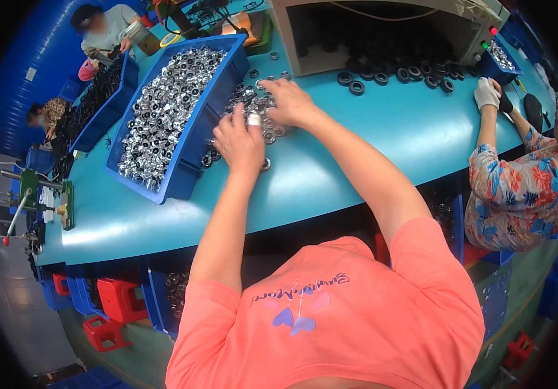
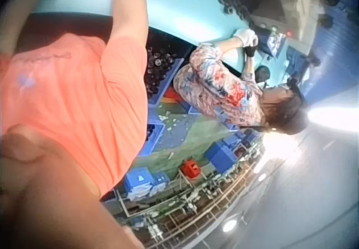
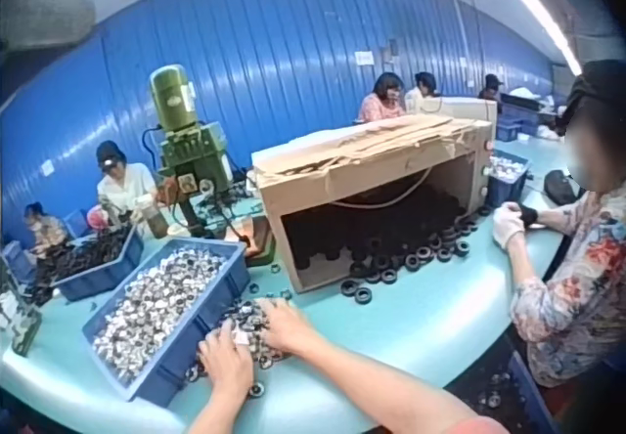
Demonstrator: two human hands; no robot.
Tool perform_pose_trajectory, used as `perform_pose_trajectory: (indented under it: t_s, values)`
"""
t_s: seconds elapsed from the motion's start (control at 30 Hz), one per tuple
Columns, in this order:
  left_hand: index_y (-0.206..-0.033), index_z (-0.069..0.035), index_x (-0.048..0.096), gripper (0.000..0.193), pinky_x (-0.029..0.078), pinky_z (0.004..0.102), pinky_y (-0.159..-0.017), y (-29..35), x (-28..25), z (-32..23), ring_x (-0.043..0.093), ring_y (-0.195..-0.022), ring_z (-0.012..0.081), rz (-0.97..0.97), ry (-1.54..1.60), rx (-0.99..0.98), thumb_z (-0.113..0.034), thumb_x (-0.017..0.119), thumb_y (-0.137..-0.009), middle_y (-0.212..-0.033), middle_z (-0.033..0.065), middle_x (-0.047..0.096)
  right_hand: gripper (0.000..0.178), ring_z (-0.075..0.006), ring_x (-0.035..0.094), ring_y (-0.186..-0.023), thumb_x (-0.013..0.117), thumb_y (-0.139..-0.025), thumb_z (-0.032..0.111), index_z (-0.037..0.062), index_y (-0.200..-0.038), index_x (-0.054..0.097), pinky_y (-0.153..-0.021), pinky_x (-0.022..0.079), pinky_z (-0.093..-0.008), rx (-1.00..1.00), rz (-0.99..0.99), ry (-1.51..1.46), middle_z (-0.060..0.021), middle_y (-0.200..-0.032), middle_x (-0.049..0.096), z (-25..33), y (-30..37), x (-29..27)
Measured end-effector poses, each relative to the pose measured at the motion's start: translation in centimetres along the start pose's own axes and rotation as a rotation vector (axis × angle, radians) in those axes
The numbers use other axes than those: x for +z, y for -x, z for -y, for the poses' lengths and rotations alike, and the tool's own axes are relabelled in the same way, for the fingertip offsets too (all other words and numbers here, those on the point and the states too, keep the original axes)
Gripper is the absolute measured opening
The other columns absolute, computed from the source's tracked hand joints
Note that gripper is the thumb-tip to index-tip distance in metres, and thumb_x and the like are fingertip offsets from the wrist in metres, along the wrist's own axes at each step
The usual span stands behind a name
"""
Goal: Manually assembling small metal inserts into circular black housings at a factory workstation.
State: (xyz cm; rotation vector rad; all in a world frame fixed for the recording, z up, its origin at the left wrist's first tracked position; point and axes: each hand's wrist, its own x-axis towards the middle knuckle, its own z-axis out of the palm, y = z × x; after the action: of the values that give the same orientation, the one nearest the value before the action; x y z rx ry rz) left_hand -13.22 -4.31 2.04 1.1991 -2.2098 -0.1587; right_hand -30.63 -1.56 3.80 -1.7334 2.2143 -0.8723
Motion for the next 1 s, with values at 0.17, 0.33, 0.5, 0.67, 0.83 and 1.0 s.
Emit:
perform_pose_trajectory:
  t_s: [0.17,0.33,0.5,0.67,0.83,1.0]
  values:
    - [-0.144,-0.017,0.052,0.063,0.034,0.0517,-0.105,4.4,-4.1,-1.0,0.045,-0.123,0.0377,0.094,0.025,0.317,-0.04,0.07,-0.088,-0.134,0.018,0.051,0.048,-0.0347,0.055,-0.121,0.067,-0.083,0.014,0.0088,-0.13,0.061,-0.102,0.048,-0.0454,-0.174,-0.209,0.051,-0.015,-0.128,0.06,-1.5,-3.4,1.6]
    - [-0.145,-0.015,0.051,0.068,0.03,0.0508,-0.108,5.1,-3.4,0.2,0.042,-0.127,0.0388,0.147,0.032,0.348,-0.037,0.073,-0.085,-0.139,0.02,0.047,0.046,-0.0368,0.049,-0.127,0.064,-0.088,0.026,-0.0002,-0.125,0.061,-0.105,0.043,-0.0467,-0.108,-0.24,0.255,-0.0196,-0.131,0.056,-2.2,-10.4,3.6]
    - [-0.142,-0.01,0.054,0.063,0.032,0.0485,-0.107,4.7,-3.5,0.8,0.045,-0.123,0.0376,0.099,0.12,0.393,-0.028,0.073,-0.084,-0.134,0.0178,0.052,0.065,-0.0465,0.022,-0.149,0.052,-0.099,0.047,0.003,-0.147,0.046,-0.12,0.024,-0.049,0.256,0.041,0.236,-0.0278,-0.159,0.03,-2.8,-15.5,4.8]
    - [-0.138,-0.009,0.057,0.058,0.035,0.0476,-0.103,4.3,-3.4,0.7,0.048,-0.119,0.0352,0.095,0.141,0.435,-0.025,0.073,-0.084,-0.128,0.0149,0.056,0.051,-0.0362,0.045,-0.133,0.053,-0.098,0.045,0.0107,-0.135,0.061,-0.111,0.038,-0.0482,0.108,0.123,0.207,-0.0153,-0.141,0.055,-2.7,-12.9,3.9]
    - [-0.136,-0.007,0.058,0.053,0.036,0.0465,-0.101,4.5,-3.3,0.9,0.051,-0.115,0.0337,0.114,0.141,0.456,-0.024,0.07,-0.087,-0.124,0.0131,0.059,0.024,-0.0333,0.063,-0.107,0.063,-0.086,0.023,0.0108,-0.103,0.075,-0.097,0.048,-0.0452,-0.259,-0.169,0.026,-0.0132,-0.11,0.071,-3.5,-5.5,-1.5]
    - [-0.135,-0.005,0.059,0.05,0.036,0.0458,-0.101,4.0,-2.5,0.5,0.052,-0.114,0.0336,0.121,0.161,0.504,-0.022,0.068,-0.089,-0.123,0.013,0.061,0.026,-0.0373,0.065,-0.104,0.058,-0.085,0.013,0.0092,-0.105,0.074,-0.091,0.053,-0.0466,-0.107,-0.445,0.052,-0.0158,-0.111,0.07,-10.5,-7.6,-6.5]
